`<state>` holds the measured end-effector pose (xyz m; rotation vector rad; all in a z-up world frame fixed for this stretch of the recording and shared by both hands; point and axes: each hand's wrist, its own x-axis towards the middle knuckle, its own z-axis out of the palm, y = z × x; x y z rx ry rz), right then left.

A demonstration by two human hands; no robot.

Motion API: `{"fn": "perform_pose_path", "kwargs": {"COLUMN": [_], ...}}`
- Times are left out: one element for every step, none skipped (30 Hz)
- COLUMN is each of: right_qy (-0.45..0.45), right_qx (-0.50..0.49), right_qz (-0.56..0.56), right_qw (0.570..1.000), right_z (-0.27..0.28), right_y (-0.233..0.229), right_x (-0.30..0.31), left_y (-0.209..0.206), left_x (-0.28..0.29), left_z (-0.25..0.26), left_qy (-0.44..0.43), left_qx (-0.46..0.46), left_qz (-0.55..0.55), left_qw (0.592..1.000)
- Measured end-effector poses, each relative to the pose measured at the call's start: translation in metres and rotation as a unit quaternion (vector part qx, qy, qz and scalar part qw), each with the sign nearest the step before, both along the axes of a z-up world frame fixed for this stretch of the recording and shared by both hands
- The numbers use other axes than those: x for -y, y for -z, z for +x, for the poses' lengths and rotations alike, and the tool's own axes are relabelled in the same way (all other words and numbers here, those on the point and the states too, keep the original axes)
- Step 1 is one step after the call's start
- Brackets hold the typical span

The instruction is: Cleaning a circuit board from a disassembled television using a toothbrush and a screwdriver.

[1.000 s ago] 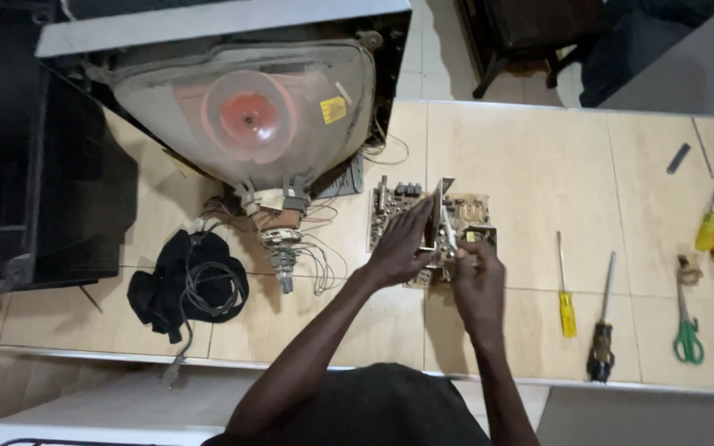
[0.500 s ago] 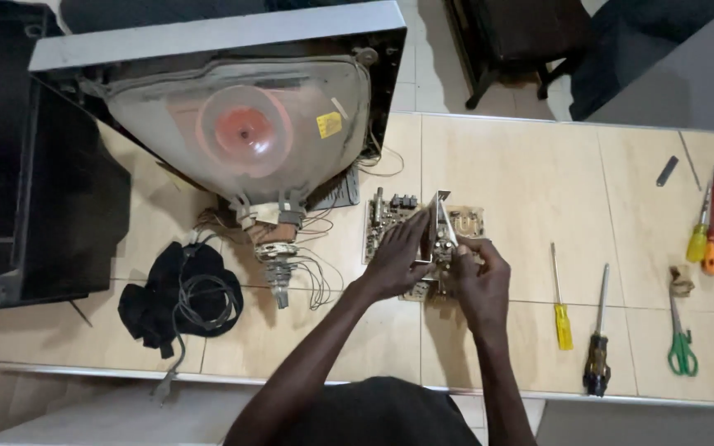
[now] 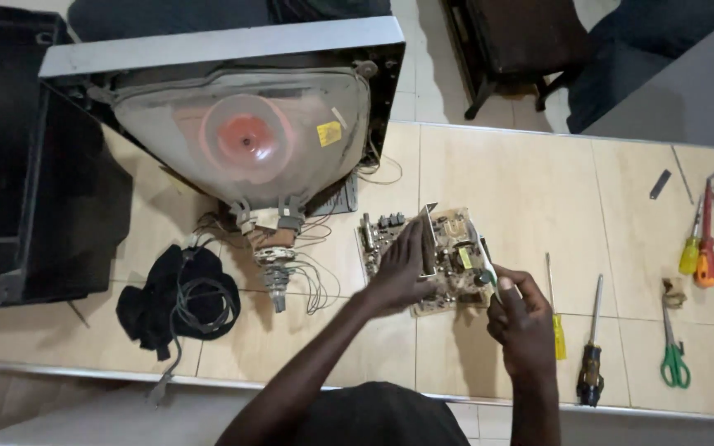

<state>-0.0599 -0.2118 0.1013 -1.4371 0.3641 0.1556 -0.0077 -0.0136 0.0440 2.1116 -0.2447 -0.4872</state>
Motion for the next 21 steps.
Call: {"fn": "perform_pose_path", "kwargs": {"right_qy": [-0.002, 0.010, 0.026, 0.027, 0.033, 0.039, 0.038, 0.041, 0.045, 0.046, 0.045, 0.043, 0.048, 0.047, 0.043, 0.046, 0.034, 0.022, 0.024, 0.011, -0.001], "right_qx": [-0.001, -0.005, -0.003, 0.001, -0.015, -0.030, -0.034, 0.006, 0.050, 0.051, 0.087, 0.122, 0.121, 0.127, 0.137, 0.139, 0.151, 0.163, 0.163, 0.166, 0.171], "right_qz": [0.002, -0.014, -0.032, -0.033, -0.080, -0.127, -0.127, -0.135, -0.142, -0.143, -0.250, -0.354, -0.354, -0.369, -0.384, -0.384, -0.394, -0.403, -0.403, -0.428, -0.452], "right_qw": [1.000, 1.000, 0.999, 0.999, 0.996, 0.991, 0.991, 0.990, 0.988, 0.987, 0.963, 0.926, 0.926, 0.920, 0.912, 0.911, 0.906, 0.900, 0.900, 0.888, 0.876], "right_z": [-0.004, -0.008, -0.009, -0.006, -0.008, -0.009, -0.004, 0.002, 0.011, 0.017, 0.024, 0.031, 0.031, 0.031, 0.034, 0.036, 0.035, 0.033, 0.034, 0.036, 0.038], "right_y": [0.006, 0.013, 0.019, 0.014, 0.011, 0.007, 0.022, 0.037, 0.051, 0.066, 0.080, 0.095, 0.095, 0.095, 0.095, 0.093, 0.091, 0.089, 0.093, 0.098, 0.102], "right_x": [-0.002, -0.004, -0.003, -0.009, -0.018, -0.027, -0.032, -0.038, -0.043, -0.047, -0.052, -0.057, -0.059, -0.061, -0.064, -0.060, -0.057, -0.054, -0.046, -0.039, -0.031], "left_y": [-0.017, -0.034, -0.052, -0.047, -0.043, -0.039, -0.018, 0.002, 0.022, 0.021, 0.019, 0.017, 0.020, 0.023, 0.027, 0.019, 0.011, 0.004, -0.001, -0.007, -0.014], "left_x": [-0.009, -0.017, -0.023, -0.027, -0.035, -0.042, -0.044, -0.046, -0.046, -0.044, -0.043, -0.041, -0.041, -0.041, -0.042, -0.043, -0.046, -0.048, -0.049, -0.050, -0.052], "left_z": [0.004, 0.008, 0.016, 0.029, 0.036, 0.043, 0.053, 0.061, 0.074, 0.074, 0.075, 0.076, 0.076, 0.076, 0.078, 0.076, 0.069, 0.062, 0.053, 0.044, 0.035], "left_qy": [-0.002, -0.051, -0.096, -0.095, -0.060, -0.023, -0.024, 0.021, 0.067, 0.069, 0.059, 0.049, 0.054, 0.030, 0.002, 0.005, -0.008, -0.021, -0.019, -0.050, -0.081], "left_qx": [-0.001, -0.013, -0.020, -0.017, 0.072, 0.161, 0.157, 0.179, 0.202, 0.203, 0.168, 0.132, 0.132, 0.117, 0.105, 0.107, 0.091, 0.074, 0.074, 0.039, 0.007], "left_qz": [0.002, -0.038, -0.079, -0.081, -0.085, -0.089, -0.089, -0.127, -0.165, -0.165, -0.177, -0.188, -0.188, -0.196, -0.204, -0.204, -0.193, -0.181, -0.181, -0.192, -0.202], "left_qw": [1.000, 0.998, 0.992, 0.992, 0.992, 0.983, 0.983, 0.975, 0.963, 0.963, 0.968, 0.972, 0.972, 0.973, 0.973, 0.973, 0.977, 0.981, 0.981, 0.979, 0.976]}}
